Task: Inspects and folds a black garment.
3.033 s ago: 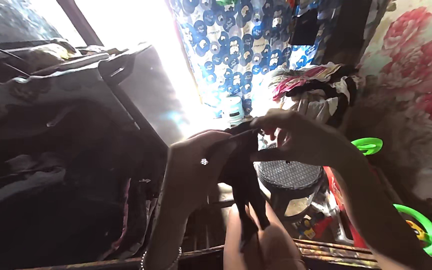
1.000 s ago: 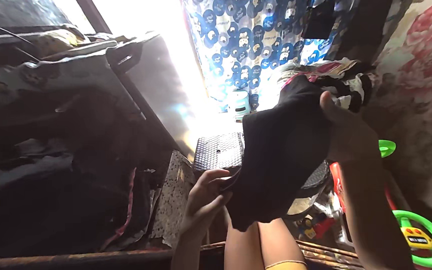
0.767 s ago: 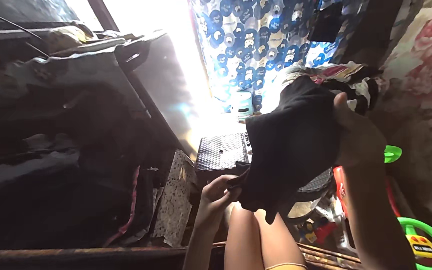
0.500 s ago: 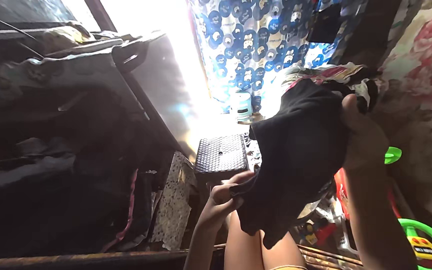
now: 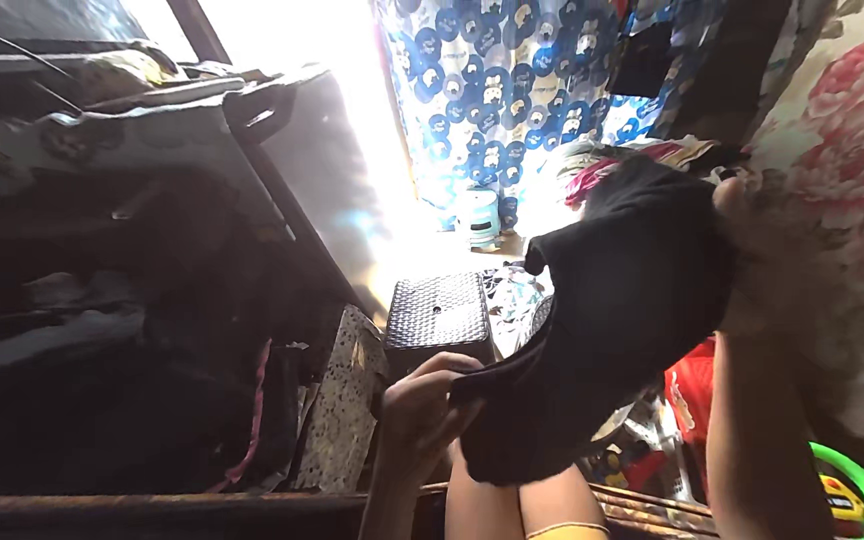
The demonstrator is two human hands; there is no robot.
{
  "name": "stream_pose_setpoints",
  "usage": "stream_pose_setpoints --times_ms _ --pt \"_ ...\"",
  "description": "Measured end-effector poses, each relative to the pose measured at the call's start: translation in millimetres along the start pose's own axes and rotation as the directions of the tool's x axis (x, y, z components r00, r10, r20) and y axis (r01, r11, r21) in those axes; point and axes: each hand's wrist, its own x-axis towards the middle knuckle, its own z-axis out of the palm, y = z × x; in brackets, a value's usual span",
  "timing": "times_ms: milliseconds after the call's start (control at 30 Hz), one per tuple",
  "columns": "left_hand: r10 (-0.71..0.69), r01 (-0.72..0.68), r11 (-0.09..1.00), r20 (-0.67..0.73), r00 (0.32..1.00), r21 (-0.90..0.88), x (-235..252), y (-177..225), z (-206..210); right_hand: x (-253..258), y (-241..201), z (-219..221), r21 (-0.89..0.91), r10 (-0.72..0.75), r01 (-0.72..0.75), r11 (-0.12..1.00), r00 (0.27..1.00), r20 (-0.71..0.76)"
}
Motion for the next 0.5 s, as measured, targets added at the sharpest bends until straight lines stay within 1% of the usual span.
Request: stream_pose_setpoints --times_ms 33,100,133,200,233,267,300,333,367,400,433,467,500 --pt "0.009 -0.002 0.996 -0.071 0.997 0.088 1 11 1 -1 -5 -1 -0.010 0.038 -0.038 0.999 0.999 -0.010" --pt "-0.002 0.037 0.980 -0.175 0.985 0.195 0 27 7 -4 -10 -7 -0.006 0.119 -0.119 0.993 0.992 -0.039" --pt "-0.018 0.072 0.968 -0.218 0.976 0.242 0 31 11 -4 -9 -8 0.007 0.152 -0.152 0.988 0.985 -0.079" --pt "-0.070 0.144 0.949 -0.260 0.963 0.280 0 28 13 0 1 -12 -0.067 0.205 -0.215 0.974 0.970 -0.132" --pt "-0.123 0.199 0.945 -0.285 0.951 0.258 1 22 12 2 11 -15 -0.134 0.243 -0.268 0.954 0.954 -0.177" --pt "-0.200 0.276 0.937 -0.315 0.928 0.215 2 14 11 6 21 -19 -0.194 0.308 -0.356 0.914 0.921 -0.238" --pt "-0.292 0.360 0.921 -0.351 0.890 0.148 3 5 8 10 33 -28 -0.227 0.384 -0.449 0.864 0.880 -0.279" --pt "-0.383 0.440 0.896 -0.390 0.838 0.066 5 -4 6 15 46 -38 -0.237 0.454 -0.531 0.813 0.835 -0.312" --pt "-0.455 0.496 0.868 -0.420 0.785 -0.011 7 -13 3 20 59 -47 -0.228 0.501 -0.584 0.779 0.799 -0.333" --pt "-0.500 0.525 0.848 -0.445 0.743 -0.077 8 -20 0 24 69 -53 -0.203 0.526 -0.607 0.769 0.780 -0.341" --pt "-0.520 0.532 0.838 -0.467 0.715 -0.119 10 -25 -3 28 76 -56 -0.180 0.526 -0.610 0.772 0.771 -0.358" --pt "-0.520 0.527 0.839 -0.483 0.704 -0.135 11 -27 -4 31 81 -55 -0.159 0.513 -0.601 0.783 0.769 -0.381" --pt "-0.506 0.514 0.848 -0.492 0.708 -0.133 12 -26 -5 33 82 -53 -0.146 0.493 -0.580 0.801 0.779 -0.388"
